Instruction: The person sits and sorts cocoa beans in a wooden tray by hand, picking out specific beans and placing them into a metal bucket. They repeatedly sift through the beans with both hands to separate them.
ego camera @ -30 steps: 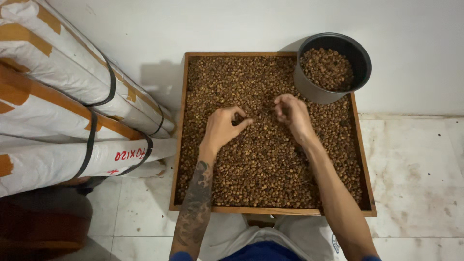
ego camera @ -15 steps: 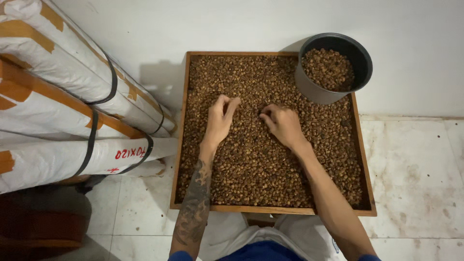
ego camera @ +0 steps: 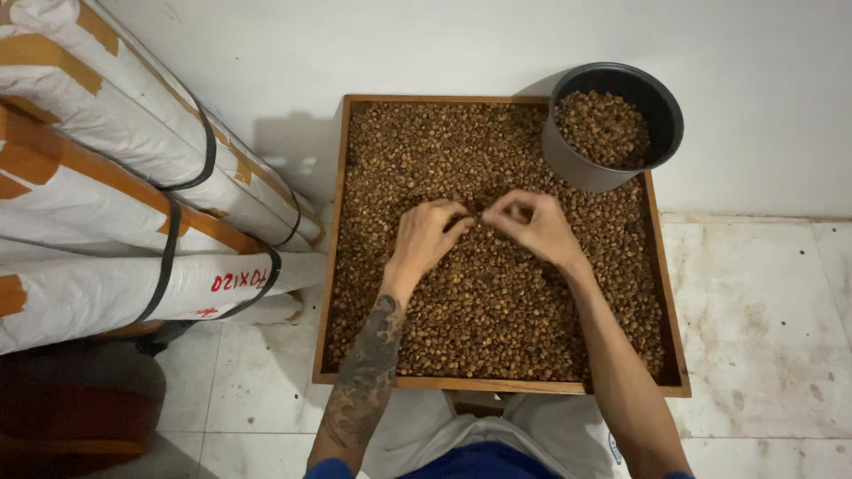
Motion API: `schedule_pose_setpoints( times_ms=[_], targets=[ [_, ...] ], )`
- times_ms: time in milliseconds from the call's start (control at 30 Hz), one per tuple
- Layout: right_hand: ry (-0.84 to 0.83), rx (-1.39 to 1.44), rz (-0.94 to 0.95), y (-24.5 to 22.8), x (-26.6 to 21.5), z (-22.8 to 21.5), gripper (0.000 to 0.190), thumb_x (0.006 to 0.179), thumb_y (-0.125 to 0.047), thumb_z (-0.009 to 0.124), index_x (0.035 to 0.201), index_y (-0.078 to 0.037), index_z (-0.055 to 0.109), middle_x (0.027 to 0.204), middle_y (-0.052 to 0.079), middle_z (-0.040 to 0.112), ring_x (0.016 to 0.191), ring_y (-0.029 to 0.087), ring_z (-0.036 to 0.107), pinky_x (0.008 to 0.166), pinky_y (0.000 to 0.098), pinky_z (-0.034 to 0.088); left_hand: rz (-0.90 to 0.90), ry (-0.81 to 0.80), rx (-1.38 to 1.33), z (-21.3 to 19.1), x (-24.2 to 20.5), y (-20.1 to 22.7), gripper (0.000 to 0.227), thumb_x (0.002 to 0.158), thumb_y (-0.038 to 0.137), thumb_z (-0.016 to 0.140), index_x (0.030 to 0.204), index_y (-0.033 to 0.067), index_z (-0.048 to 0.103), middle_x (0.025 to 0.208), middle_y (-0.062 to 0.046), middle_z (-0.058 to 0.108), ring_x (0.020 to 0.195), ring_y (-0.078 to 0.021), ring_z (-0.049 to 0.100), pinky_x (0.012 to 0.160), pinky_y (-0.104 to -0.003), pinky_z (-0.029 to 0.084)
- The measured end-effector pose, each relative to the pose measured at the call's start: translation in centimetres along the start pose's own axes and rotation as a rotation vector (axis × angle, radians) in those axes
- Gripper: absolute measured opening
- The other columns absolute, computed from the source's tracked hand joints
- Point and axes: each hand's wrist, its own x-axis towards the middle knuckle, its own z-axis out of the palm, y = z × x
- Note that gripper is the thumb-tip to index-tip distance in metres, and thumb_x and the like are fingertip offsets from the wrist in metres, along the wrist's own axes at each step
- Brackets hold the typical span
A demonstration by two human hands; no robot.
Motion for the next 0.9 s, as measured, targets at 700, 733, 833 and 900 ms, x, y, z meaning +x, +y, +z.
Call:
schedule_pose_setpoints(
  times_ms=[700, 733, 833, 900],
  targets=[
    [0.143, 0.139, 0.049, 1.8, 0.2, 1.6, 0.017, 0.103, -0.021, 0.071, 0.114, -0.01, 0.075, 0.081, 0.007, 0.068, 0.077, 0.014, 0.06, 0.075, 0.0296, 0.05, -0.014, 0.273, -0.184, -1.7, -0.4, -0.7, 0.031, 0.111, 0.023, 0.052, 0.091, 0.0052, 0.067, 0.051, 0.0, 0.045, 0.042, -0.0093, 0.041, 0.045, -0.025, 0.036],
    [0.141, 0.139, 0.047, 1.7, 0.3, 2.0, 0.017, 0.103, -0.021, 0.071, 0.114, -0.01, 0.075, 0.081, 0.007, 0.068, 0.077, 0.014, 0.06, 0.075, 0.0296, 0.05, -0.015, 0.276, -0.183, -1.6, -0.3, -1.1, 0.031, 0.111, 0.023, 0.052, 0.091, 0.0052, 0.067, 0.051, 0.0, 0.045, 0.042, -0.0093, 0.041, 0.045, -0.025, 0.036],
    [0.084, -0.26, -0.105, 1.7, 0.6, 3.2, 0.018, 0.099, -0.019, 0.076, 0.113, -0.008, 0.076, 0.051, 0.001, 0.051, 0.045, 0.015, 0.042, 0.053, 0.0261, 0.041, -0.008, 0.255, -0.081, -1.4, -0.4, -1.6, 0.027, 0.108, 0.025, 0.058, 0.097, 0.0039, 0.07, 0.047, -0.002, 0.05, 0.039, -0.0098, 0.042, 0.043, -0.023, 0.036],
    [-0.033, -0.475, -0.081, 1.7, 0.9, 4.0, 0.02, 0.101, -0.011, 0.069, 0.118, -0.004, 0.075, 0.083, 0.016, 0.076, 0.068, 0.03, 0.071, 0.068, 0.0384, 0.057, -0.009, 0.274, -0.076, -1.9, -0.5, -1.3, 0.021, 0.106, 0.021, 0.061, 0.098, 0.0037, 0.07, 0.048, -0.001, 0.059, 0.04, -0.0069, 0.052, 0.042, -0.02, 0.039]
  ],
)
